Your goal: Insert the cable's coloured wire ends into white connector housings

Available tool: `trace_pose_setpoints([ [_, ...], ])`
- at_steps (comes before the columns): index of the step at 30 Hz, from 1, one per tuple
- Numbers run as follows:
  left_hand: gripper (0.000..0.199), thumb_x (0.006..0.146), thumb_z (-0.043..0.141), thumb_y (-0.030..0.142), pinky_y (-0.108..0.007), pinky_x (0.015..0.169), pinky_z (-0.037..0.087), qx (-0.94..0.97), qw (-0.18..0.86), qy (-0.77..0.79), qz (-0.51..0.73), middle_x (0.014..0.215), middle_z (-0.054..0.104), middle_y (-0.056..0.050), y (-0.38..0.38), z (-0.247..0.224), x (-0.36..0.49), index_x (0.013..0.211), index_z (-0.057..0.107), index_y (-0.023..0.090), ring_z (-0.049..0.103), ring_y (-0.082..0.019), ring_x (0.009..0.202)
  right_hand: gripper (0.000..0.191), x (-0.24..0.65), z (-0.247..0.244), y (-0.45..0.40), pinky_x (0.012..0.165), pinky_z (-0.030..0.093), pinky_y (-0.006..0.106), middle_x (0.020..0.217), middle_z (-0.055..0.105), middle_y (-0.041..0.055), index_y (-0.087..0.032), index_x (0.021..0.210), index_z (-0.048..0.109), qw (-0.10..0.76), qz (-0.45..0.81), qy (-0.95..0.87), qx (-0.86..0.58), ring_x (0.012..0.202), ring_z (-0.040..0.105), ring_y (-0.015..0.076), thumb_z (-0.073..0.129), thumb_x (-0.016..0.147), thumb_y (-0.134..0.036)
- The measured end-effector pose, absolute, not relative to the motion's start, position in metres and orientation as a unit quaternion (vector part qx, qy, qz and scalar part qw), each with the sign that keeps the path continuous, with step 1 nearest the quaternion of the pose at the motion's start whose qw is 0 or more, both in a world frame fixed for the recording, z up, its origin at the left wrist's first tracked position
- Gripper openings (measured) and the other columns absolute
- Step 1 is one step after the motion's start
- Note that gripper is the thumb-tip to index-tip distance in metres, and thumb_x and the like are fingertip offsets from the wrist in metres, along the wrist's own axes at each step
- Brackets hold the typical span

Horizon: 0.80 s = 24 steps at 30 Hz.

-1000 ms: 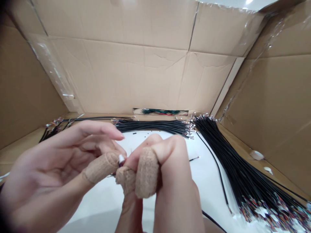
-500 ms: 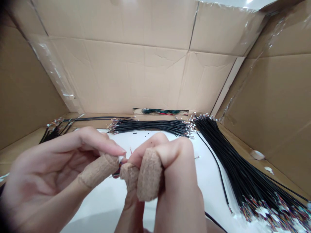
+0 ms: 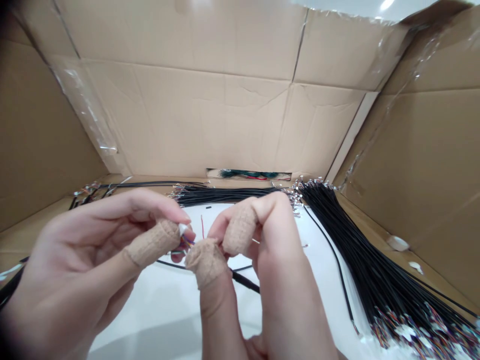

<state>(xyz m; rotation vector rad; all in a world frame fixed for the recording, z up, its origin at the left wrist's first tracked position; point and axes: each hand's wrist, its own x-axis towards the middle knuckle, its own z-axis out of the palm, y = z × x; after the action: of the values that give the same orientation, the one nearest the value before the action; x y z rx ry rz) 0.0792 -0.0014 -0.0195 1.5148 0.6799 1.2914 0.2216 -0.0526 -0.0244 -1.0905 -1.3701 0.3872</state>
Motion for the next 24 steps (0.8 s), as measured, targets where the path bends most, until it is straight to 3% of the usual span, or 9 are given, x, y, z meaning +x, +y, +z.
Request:
trace_pose_setpoints([
  [6, 0.021, 0.091, 0.065, 0.014, -0.003, 0.065, 0.053, 0.649, 0.495, 0.243, 0.524, 0.08, 0.075, 0.012, 0.004, -0.02, 0.076, 0.086, 0.077, 0.031, 0.07, -0.003, 0.074, 0.025, 0.23, -0.029, -0.04, 0.053, 0.057, 0.018, 0.081, 0.068, -0.0025, -0.025, 0.08, 0.044, 0.617, 0.225, -0.641, -0.397, 0.062, 0.065, 0.0112, 0.062, 0.084, -0.009],
  [12, 0.029, 0.09, 0.065, 0.012, -0.006, 0.07, 0.056, 0.708, 0.386, 0.246, 0.538, 0.093, 0.077, 0.013, 0.004, -0.019, 0.072, 0.097, 0.077, 0.038, 0.071, -0.006, 0.081, 0.022, 0.217, -0.024, -0.044, 0.059, 0.054, 0.015, 0.078, 0.062, -0.0037, -0.025, 0.078, 0.045, 0.661, 0.283, -0.558, -0.414, 0.065, 0.061, 0.0083, 0.061, 0.089, -0.016],
  [17, 0.028, 0.088, 0.068, 0.012, -0.005, 0.068, 0.054, 0.744, 0.318, 0.229, 0.541, 0.087, 0.075, 0.012, 0.001, -0.018, 0.068, 0.09, 0.078, 0.038, 0.069, -0.005, 0.08, 0.02, 0.22, -0.025, -0.046, 0.059, 0.055, 0.016, 0.08, 0.063, -0.0033, -0.026, 0.081, 0.049, 0.671, 0.272, -0.56, -0.402, 0.065, 0.061, 0.0089, 0.063, 0.087, -0.013],
  [24, 0.02, 0.09, 0.066, 0.014, -0.004, 0.061, 0.054, 0.717, 0.4, 0.222, 0.526, 0.076, 0.075, 0.009, 0.006, -0.017, 0.068, 0.086, 0.077, 0.031, 0.069, -0.004, 0.067, 0.014, 0.226, -0.026, -0.045, 0.06, 0.056, 0.015, 0.085, 0.063, -0.0019, -0.025, 0.083, 0.053, 0.656, 0.297, -0.589, -0.366, 0.071, 0.062, 0.0084, 0.058, 0.096, -0.023],
])
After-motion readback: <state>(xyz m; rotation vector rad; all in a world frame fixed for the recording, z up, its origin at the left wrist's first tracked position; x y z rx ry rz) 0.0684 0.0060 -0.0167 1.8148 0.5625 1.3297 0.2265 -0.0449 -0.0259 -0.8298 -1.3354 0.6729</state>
